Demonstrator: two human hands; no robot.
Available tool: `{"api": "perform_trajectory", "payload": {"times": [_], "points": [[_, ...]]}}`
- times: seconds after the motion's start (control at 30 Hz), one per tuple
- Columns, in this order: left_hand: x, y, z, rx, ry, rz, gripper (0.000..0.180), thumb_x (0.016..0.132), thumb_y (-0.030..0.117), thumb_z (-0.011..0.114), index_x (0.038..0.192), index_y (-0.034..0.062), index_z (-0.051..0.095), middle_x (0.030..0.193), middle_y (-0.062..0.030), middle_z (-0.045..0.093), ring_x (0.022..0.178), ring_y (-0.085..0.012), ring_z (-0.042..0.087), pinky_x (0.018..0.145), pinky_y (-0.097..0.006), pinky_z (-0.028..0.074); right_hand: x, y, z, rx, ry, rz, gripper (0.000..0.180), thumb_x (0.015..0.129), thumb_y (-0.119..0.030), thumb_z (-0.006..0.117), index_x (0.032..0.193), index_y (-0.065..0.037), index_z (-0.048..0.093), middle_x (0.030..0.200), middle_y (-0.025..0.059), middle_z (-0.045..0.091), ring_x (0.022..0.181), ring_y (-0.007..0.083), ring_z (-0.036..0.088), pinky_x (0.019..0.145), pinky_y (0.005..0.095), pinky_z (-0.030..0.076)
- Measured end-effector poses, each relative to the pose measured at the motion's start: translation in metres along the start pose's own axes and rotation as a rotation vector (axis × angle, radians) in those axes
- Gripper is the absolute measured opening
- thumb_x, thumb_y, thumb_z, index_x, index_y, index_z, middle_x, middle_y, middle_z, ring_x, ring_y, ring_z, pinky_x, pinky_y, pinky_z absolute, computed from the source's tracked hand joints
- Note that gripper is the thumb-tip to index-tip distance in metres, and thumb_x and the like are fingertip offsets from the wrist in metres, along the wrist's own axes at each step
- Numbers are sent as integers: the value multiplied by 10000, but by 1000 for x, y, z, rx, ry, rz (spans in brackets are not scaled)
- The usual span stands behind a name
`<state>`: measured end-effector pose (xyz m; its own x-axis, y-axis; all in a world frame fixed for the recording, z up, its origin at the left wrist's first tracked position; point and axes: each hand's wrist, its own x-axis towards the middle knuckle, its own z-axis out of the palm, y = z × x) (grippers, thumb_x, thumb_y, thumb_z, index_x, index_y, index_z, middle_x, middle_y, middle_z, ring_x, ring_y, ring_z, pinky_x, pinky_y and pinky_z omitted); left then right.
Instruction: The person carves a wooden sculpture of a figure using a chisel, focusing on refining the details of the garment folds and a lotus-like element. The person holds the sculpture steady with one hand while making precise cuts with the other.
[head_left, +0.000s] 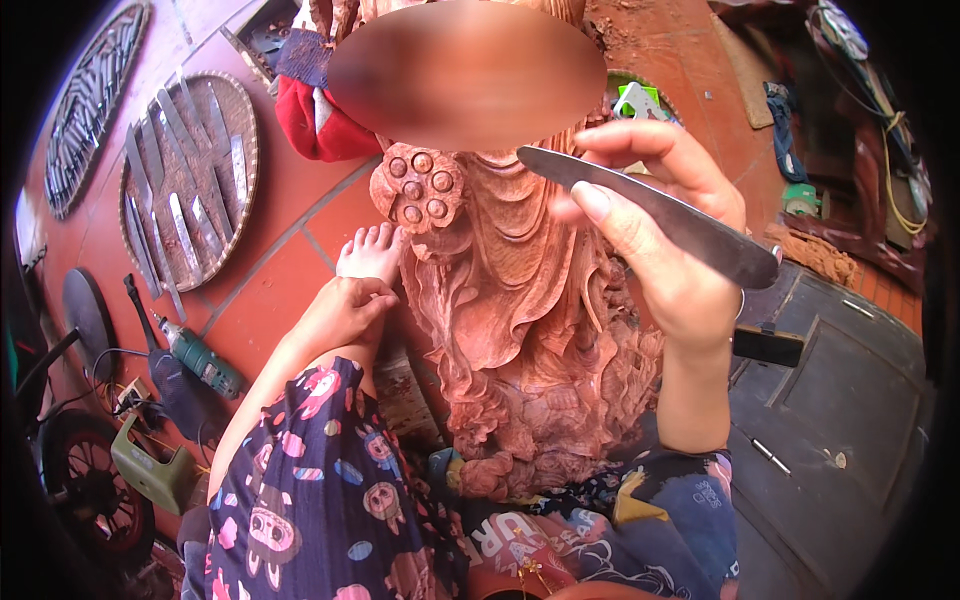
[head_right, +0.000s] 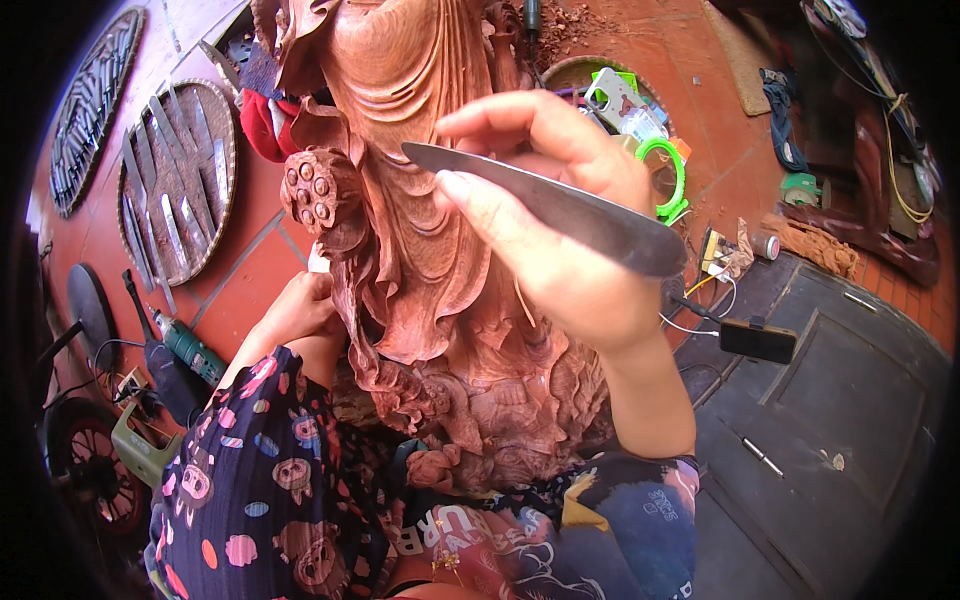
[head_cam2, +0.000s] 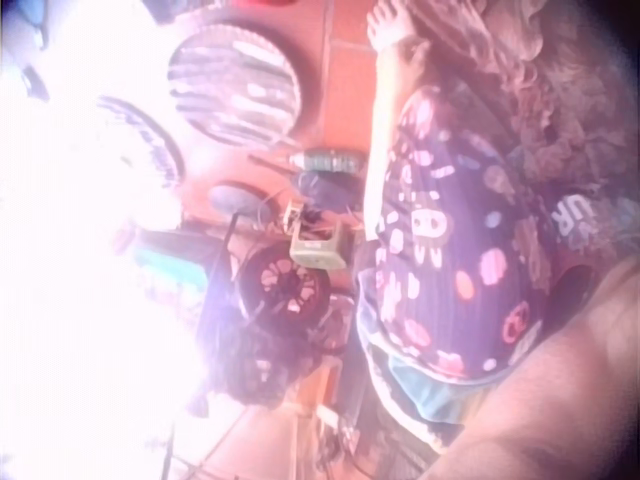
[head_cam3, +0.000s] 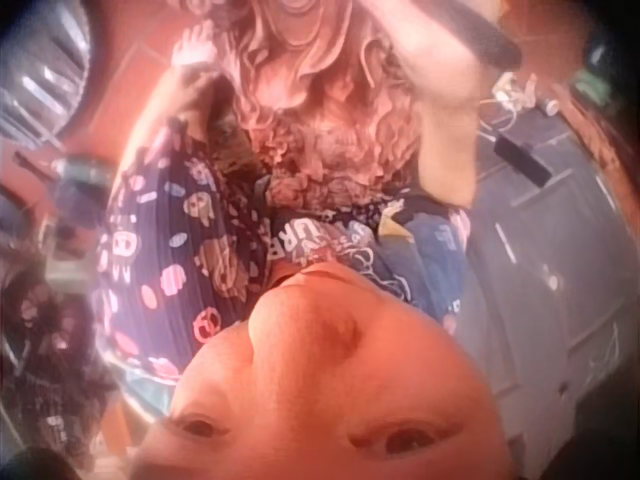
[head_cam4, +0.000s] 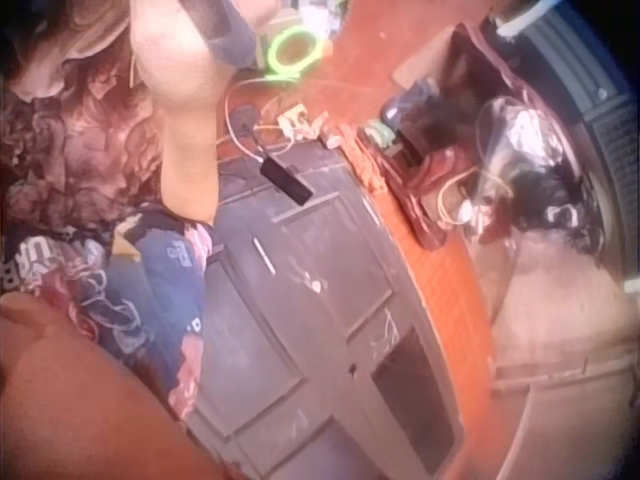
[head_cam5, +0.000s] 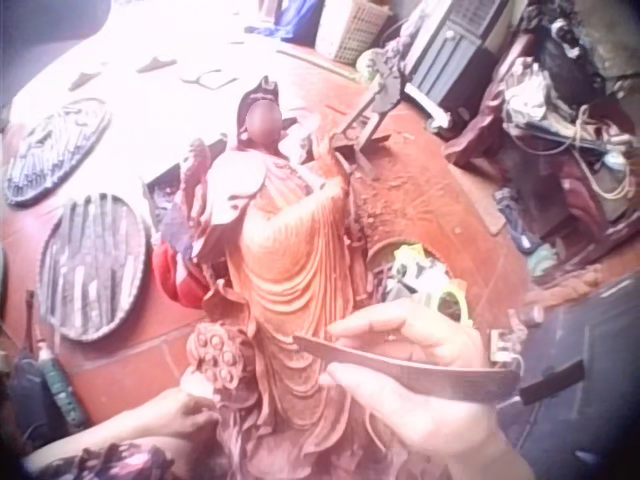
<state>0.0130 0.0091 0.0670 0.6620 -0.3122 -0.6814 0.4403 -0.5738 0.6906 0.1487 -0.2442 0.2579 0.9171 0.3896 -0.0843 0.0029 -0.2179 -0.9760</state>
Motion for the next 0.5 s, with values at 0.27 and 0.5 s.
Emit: {"api": "perform_trajectory", "payload": {"times": [0.27,0.5], "points": [[-29,33,-58,-50,78,138,257,1006,236,641,1125,28,733,958,-153,760,921,-210,725,864,-337,541,38,-22,-45,5,-235,-93,309,1014,-260,675,968,45,656,832,73,600,589,41,481,514,171,362],[-68,117,-121,-207,602,599,227,1008,165,660,1124,-21,721,1019,-53,714,974,-120,660,904,-279,488,57,-12,-43,-17,-258,-327,296,1038,-298,643,989,-6,670,846,42,648,628,20,487,544,165,317]]}}
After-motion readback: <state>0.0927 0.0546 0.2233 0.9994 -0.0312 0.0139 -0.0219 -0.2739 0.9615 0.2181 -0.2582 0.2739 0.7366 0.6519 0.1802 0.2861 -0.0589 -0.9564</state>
